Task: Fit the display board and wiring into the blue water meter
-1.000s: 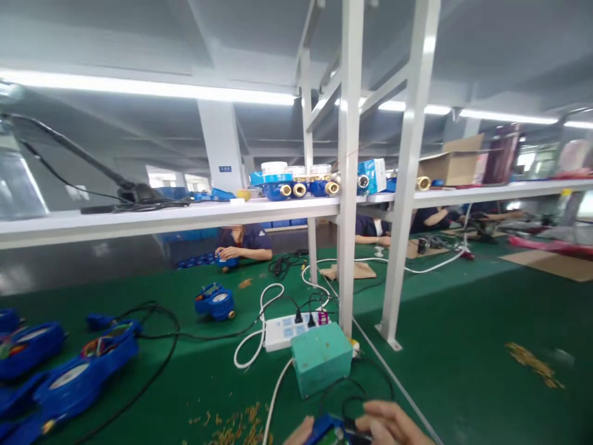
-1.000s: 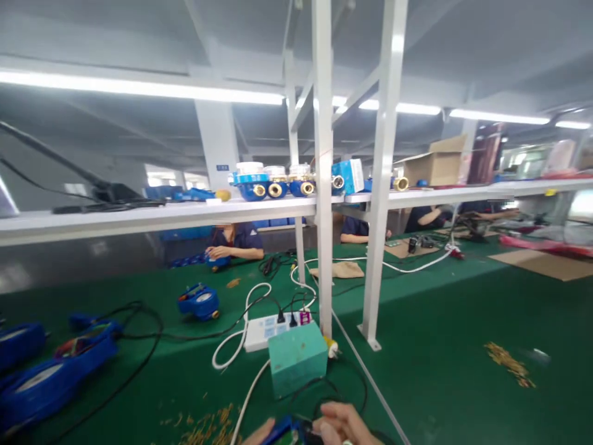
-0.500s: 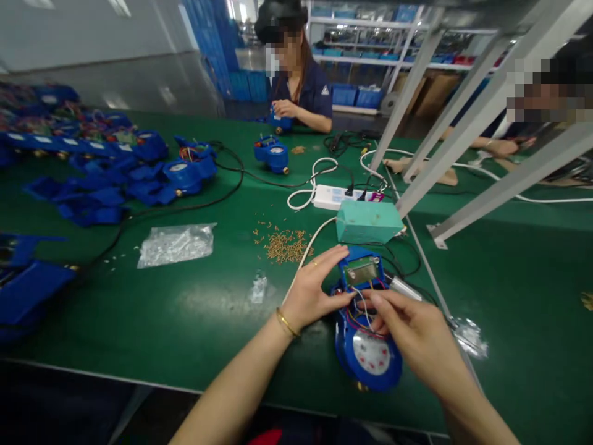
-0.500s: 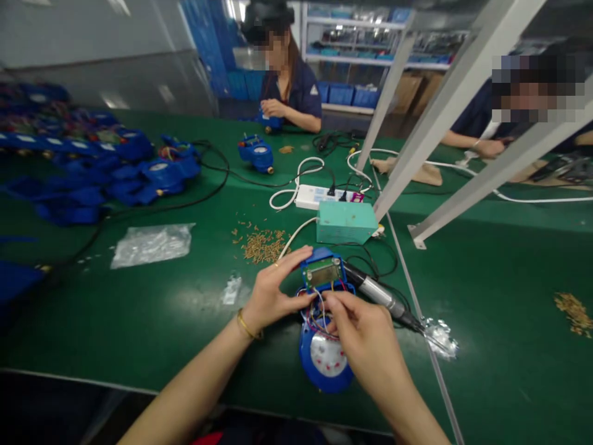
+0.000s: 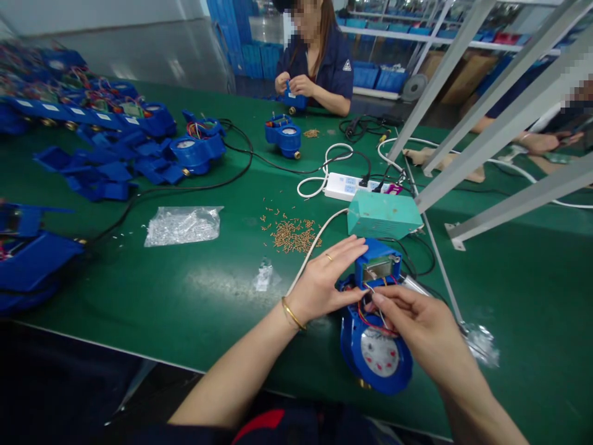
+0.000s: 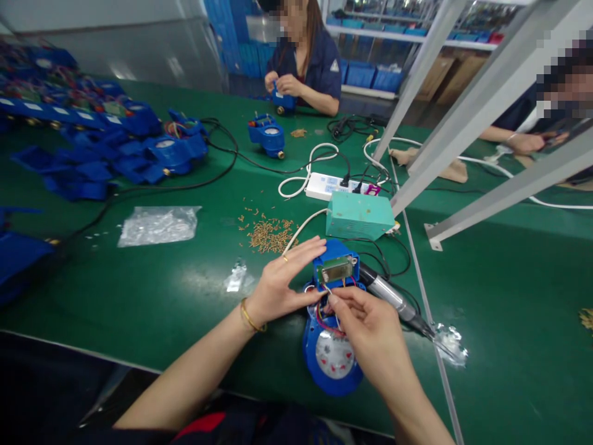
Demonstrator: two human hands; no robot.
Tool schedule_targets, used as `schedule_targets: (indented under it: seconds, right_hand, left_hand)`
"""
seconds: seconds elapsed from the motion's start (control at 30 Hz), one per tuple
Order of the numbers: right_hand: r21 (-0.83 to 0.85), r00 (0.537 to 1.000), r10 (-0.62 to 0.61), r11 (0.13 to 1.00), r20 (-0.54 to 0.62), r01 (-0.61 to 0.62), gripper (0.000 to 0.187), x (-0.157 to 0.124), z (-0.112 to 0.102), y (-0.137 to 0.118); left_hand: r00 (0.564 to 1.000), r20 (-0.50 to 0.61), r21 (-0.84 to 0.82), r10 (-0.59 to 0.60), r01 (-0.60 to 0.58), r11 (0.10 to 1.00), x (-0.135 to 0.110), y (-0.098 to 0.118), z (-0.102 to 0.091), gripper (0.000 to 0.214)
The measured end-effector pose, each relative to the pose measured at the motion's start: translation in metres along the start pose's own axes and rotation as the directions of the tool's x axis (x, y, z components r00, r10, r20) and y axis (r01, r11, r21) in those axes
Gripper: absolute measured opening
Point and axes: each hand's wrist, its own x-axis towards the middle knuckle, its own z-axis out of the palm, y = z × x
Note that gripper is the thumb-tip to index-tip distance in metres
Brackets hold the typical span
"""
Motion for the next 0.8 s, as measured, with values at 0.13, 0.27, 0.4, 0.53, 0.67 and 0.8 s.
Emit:
schedule_targets:
  seconds: [0.13,0.27,0.4,0.53,0.67,0.8]
  right_hand:
    - [0.015,1.000,-0.004,1.000,0.014,0.004,0.050,0.0027,-0.0012,0.0023]
    - [0.050,0.998,0.058,0.997,0.037,-0.060,0.054,0.0054,0.0012,-0.0001]
    - [0.092,0.993,0.097,0.990,0.069,-0.103,0.053,0.0082,0.0005,-0.0025]
    - [0.136,0.991,0.110,0.983,0.073,-0.119,0.051,0.0089,-0.0003,-0.0047]
    - [0.150,0.993,0.107,0.982,0.052,-0.114,0.052,0.0092,0.0009,-0.0067]
    - [0.133,0.996,0.082,0.987,0.039,-0.086,0.050,0.0095,0.0013,-0.0062]
  left_hand:
    - [1.000,0.009,-0.016,0.002,-0.002,1.000,0.0011,-0.0011,-0.0007,0.066]
    - [1.000,0.003,-0.023,0.014,-0.014,1.000,0.0014,-0.0030,0.0000,0.066]
    - [1.000,-0.002,-0.019,0.008,-0.008,1.000,0.0016,-0.0045,0.0004,0.065]
    - [1.000,-0.004,-0.016,0.007,-0.007,1.000,0.0018,-0.0048,0.0006,0.063]
    - [1.000,-0.004,-0.011,-0.015,0.015,1.000,0.0016,-0.0038,0.0008,0.063]
    - [0.999,-0.008,-0.013,-0.036,0.035,0.999,0.0013,-0.0022,0.0011,0.063]
